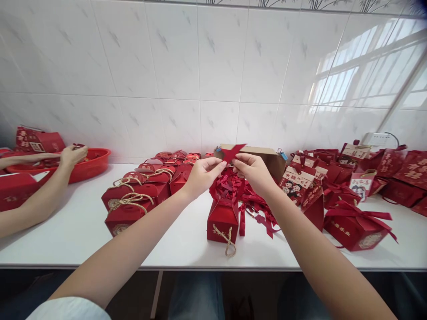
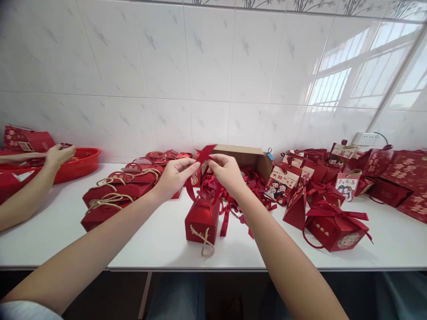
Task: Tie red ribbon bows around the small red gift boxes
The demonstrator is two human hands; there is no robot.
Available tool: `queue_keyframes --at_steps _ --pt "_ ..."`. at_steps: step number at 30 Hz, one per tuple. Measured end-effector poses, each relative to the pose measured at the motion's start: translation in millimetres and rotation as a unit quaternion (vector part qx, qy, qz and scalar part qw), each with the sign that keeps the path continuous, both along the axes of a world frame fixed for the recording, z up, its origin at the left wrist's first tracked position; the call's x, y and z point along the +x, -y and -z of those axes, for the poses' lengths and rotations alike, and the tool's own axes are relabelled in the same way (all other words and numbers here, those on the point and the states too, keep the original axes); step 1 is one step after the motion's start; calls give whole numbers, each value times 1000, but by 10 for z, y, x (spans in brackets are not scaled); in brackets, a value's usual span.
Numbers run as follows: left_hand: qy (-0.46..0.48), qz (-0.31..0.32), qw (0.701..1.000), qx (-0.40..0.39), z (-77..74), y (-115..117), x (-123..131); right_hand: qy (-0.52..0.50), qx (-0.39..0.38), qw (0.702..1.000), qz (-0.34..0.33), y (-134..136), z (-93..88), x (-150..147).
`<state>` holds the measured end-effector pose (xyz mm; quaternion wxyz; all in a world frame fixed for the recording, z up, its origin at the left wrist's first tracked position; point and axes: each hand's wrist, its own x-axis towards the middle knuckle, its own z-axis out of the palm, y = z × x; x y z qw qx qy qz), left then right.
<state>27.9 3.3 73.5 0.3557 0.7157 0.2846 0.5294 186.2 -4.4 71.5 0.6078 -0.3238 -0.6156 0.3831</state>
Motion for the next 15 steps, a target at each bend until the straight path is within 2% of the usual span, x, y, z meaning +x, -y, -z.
queue_keyframes --at_steps 3,5,8,10,12,15 --pt "-55 -20 998 27 -14 1 11 42 13 999 -32 58 12 6" --pt "-69 -8 997 17 -20 -24 -2 57 34 997 -31 87 20 18" --pt "-54 59 995 -56 -18 -84 -46 108 86 990 -33 93 47 59" --pt "-48 94 986 -127 -2 -122 -84 179 138 974 -30 84 76 102" --pt "-50 113 972 -199 25 -152 -122 286 203 936 3 79 111 148" --pt "-38 153 941 -299 75 -177 -164 446 283 845 86 84 157 195"
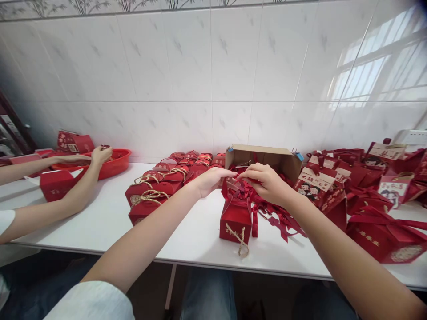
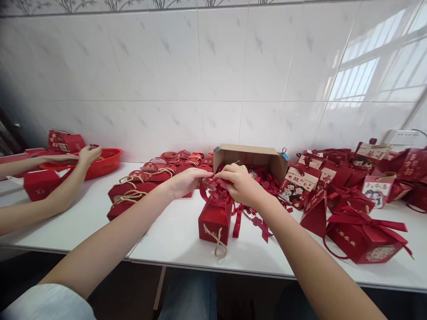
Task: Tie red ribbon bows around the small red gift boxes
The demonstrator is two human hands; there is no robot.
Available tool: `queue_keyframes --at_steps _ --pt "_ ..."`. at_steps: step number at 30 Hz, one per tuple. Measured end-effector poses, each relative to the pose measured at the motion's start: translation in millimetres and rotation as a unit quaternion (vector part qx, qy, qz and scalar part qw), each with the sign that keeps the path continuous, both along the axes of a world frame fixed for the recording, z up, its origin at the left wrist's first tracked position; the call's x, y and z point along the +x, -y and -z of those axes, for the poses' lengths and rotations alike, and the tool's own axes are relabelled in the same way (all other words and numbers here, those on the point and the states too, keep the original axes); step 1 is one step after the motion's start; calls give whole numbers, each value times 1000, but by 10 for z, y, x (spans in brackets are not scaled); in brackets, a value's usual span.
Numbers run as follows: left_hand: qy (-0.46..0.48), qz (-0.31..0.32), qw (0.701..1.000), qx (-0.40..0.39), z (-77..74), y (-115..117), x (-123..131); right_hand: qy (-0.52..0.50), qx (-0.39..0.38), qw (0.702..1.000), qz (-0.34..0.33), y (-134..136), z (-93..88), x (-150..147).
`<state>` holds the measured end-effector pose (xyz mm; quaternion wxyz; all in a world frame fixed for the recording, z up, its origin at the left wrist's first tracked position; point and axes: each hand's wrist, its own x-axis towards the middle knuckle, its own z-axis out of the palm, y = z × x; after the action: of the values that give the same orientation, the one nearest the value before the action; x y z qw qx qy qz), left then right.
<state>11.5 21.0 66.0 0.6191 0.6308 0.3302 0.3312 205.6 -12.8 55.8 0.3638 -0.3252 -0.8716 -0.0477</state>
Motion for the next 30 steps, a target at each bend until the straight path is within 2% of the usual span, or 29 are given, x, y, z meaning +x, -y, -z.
queue_keyframes --at_steps 3,5,7,10,13,15,17,20,22,24,27,30 --pt "5 22 998 -65 30 -4 -23 104 68 991 60 0 29 -2" --pt "-12 12 998 -53 32 5 -31 133 84 984 83 -10 47 -17" --pt "-34 -5 999 1 25 29 -37 129 89 983 98 -22 73 -22" --pt "-75 -41 988 128 13 123 -53 74 90 987 106 -16 138 8" --pt "-139 -111 944 276 8 274 -97 4 68 993 93 17 240 78" --pt "-175 -151 914 334 7 364 -143 -37 45 995 79 38 322 127" --pt "-191 -145 914 327 7 417 -188 -69 25 995 71 50 401 156" --pt "-173 -91 948 250 11 424 -222 -148 -21 987 66 56 471 132" --pt "-146 -73 968 191 18 402 -213 -229 -64 970 49 60 471 77" --pt "-126 -73 978 150 26 383 -186 -297 -95 950 20 66 439 11" --pt "-122 -93 979 136 32 381 -130 -368 -160 915 -38 73 369 -73" --pt "-120 -106 976 146 36 392 -85 -426 -288 850 -113 74 321 -111"
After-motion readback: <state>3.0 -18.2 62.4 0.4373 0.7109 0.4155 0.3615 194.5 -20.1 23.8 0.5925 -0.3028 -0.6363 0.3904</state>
